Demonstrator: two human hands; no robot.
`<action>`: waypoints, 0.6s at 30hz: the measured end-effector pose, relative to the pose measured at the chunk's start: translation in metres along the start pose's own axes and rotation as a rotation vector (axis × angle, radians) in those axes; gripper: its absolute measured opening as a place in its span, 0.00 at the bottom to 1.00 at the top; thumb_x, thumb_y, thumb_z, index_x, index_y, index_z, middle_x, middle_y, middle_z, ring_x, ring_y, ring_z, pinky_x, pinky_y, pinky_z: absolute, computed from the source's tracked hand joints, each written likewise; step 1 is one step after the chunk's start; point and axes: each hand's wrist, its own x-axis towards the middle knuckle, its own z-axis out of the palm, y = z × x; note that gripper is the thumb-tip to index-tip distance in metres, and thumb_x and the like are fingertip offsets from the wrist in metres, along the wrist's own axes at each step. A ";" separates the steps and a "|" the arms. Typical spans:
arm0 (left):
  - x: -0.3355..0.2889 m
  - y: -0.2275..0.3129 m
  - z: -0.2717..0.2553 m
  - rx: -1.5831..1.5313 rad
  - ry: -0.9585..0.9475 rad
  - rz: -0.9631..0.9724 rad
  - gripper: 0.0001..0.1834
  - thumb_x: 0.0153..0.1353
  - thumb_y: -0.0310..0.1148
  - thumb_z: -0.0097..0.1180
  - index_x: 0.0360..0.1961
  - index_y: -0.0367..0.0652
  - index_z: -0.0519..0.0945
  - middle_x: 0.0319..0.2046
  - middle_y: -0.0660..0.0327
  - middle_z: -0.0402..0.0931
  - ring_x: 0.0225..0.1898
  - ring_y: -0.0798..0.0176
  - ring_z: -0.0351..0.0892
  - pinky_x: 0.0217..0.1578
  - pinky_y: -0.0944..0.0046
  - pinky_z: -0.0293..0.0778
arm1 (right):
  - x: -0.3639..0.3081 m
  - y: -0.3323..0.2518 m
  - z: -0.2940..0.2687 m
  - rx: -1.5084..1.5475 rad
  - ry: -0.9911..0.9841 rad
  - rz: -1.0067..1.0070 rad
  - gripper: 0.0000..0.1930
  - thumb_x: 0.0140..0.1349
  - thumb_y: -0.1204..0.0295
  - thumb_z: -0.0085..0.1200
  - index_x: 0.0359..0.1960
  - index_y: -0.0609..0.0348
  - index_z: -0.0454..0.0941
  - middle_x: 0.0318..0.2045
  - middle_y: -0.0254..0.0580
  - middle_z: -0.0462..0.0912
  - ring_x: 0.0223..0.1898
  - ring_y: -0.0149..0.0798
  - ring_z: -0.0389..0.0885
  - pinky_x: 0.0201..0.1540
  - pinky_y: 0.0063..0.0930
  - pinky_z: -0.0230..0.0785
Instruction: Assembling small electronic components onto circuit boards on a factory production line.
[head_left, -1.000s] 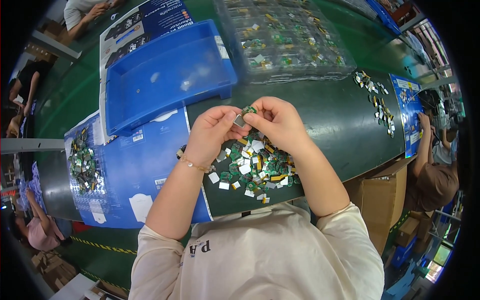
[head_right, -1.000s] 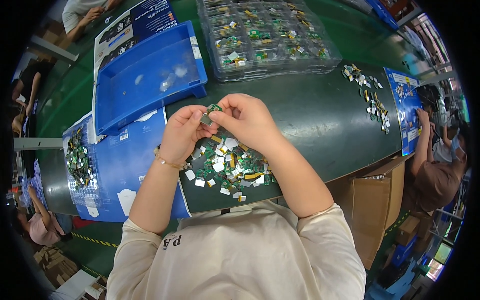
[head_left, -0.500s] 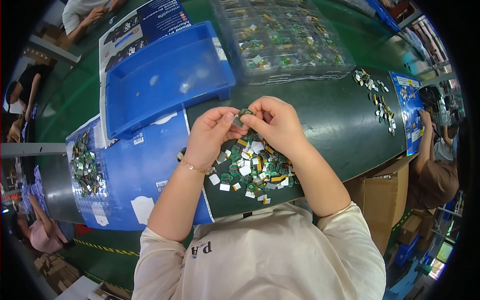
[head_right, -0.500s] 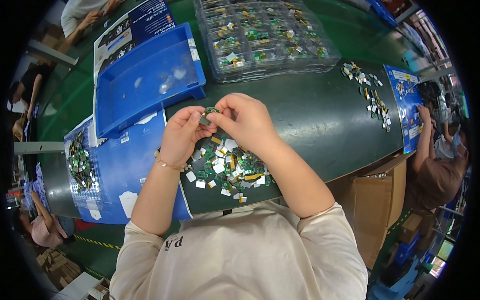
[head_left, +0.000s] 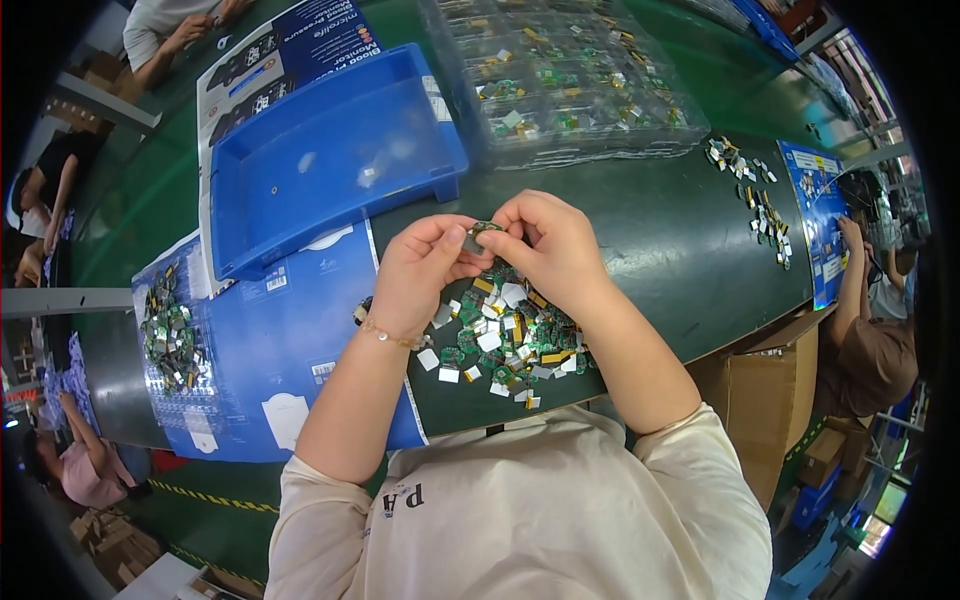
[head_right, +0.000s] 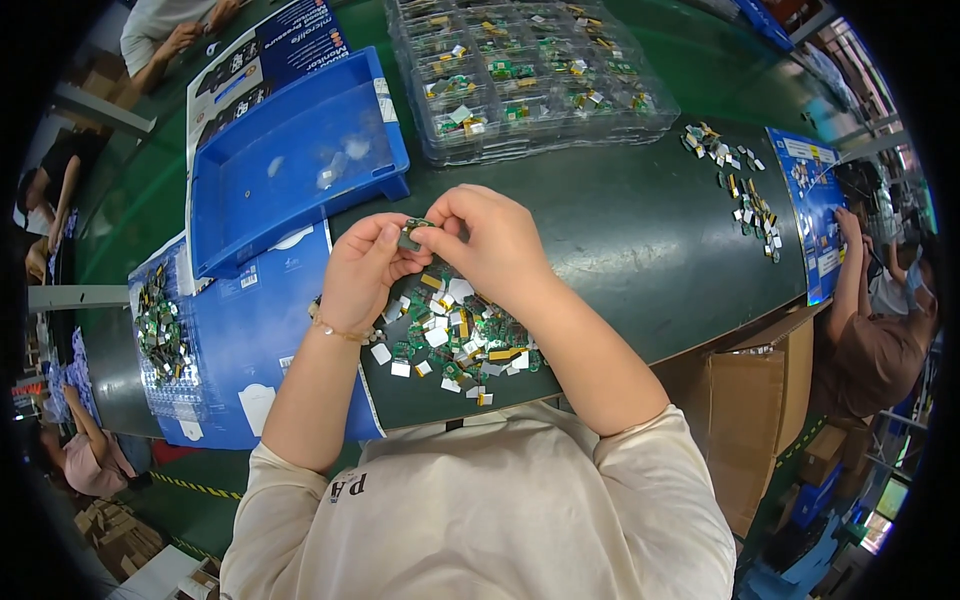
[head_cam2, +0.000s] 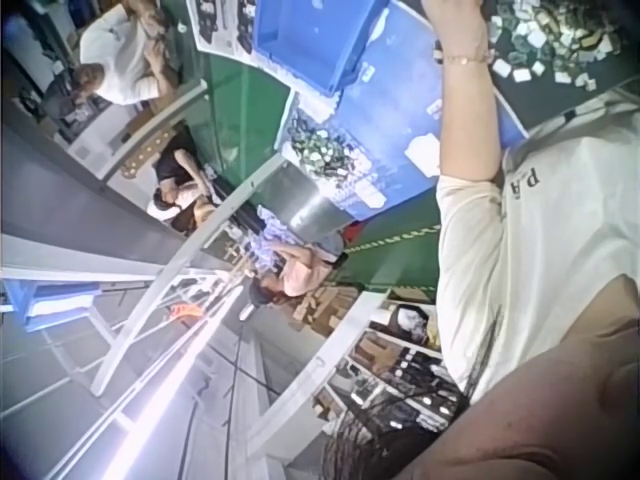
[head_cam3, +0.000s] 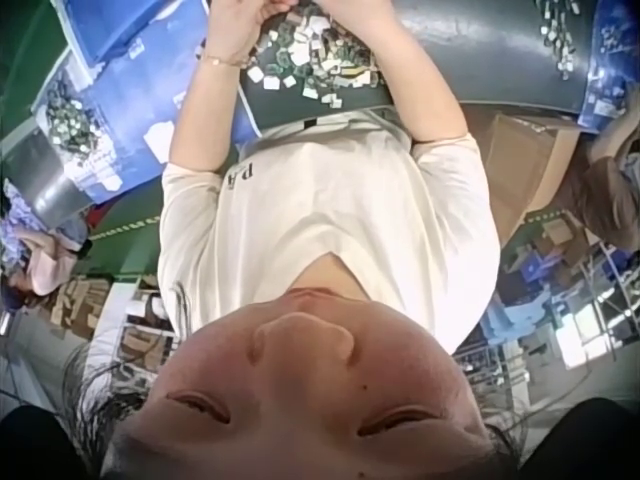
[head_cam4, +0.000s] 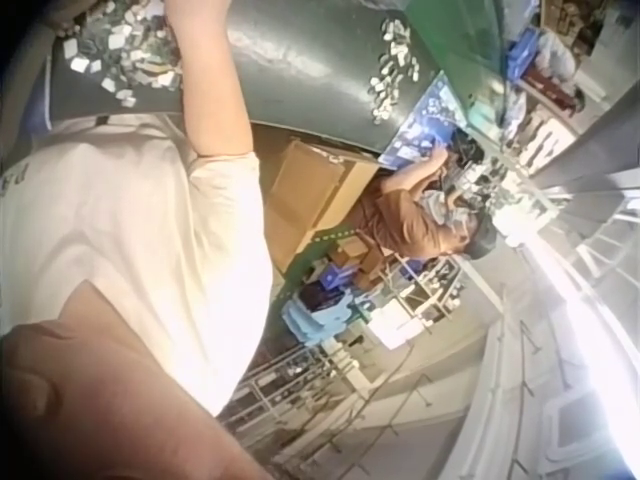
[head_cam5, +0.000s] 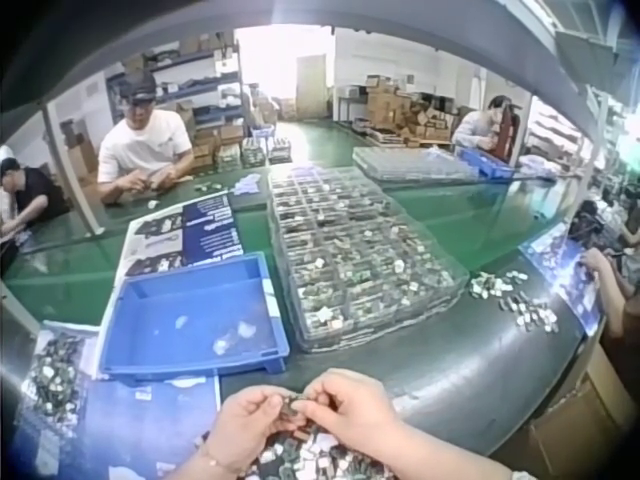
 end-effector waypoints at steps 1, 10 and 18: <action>0.000 0.000 0.000 0.000 0.004 -0.001 0.12 0.68 0.34 0.45 0.46 0.38 0.74 0.36 0.59 0.79 0.35 0.66 0.81 0.39 0.68 0.78 | 0.000 0.000 0.000 0.000 -0.001 0.000 0.09 0.48 0.75 0.65 0.23 0.60 0.74 0.19 0.31 0.68 0.21 0.27 0.64 0.24 0.23 0.58; -0.007 0.006 0.013 0.232 0.141 0.095 0.09 0.66 0.31 0.50 0.39 0.35 0.77 0.36 0.57 0.80 0.36 0.65 0.81 0.39 0.69 0.77 | 0.000 0.004 0.005 -0.027 0.038 -0.038 0.10 0.49 0.76 0.65 0.22 0.59 0.73 0.19 0.31 0.67 0.20 0.26 0.63 0.22 0.22 0.57; -0.008 0.000 0.003 0.171 0.026 0.170 0.06 0.60 0.23 0.55 0.38 0.35 0.78 0.36 0.55 0.80 0.36 0.65 0.81 0.38 0.70 0.77 | 0.002 0.004 -0.004 0.517 -0.165 0.267 0.14 0.53 0.78 0.62 0.40 0.62 0.73 0.25 0.30 0.77 0.24 0.19 0.70 0.24 0.15 0.61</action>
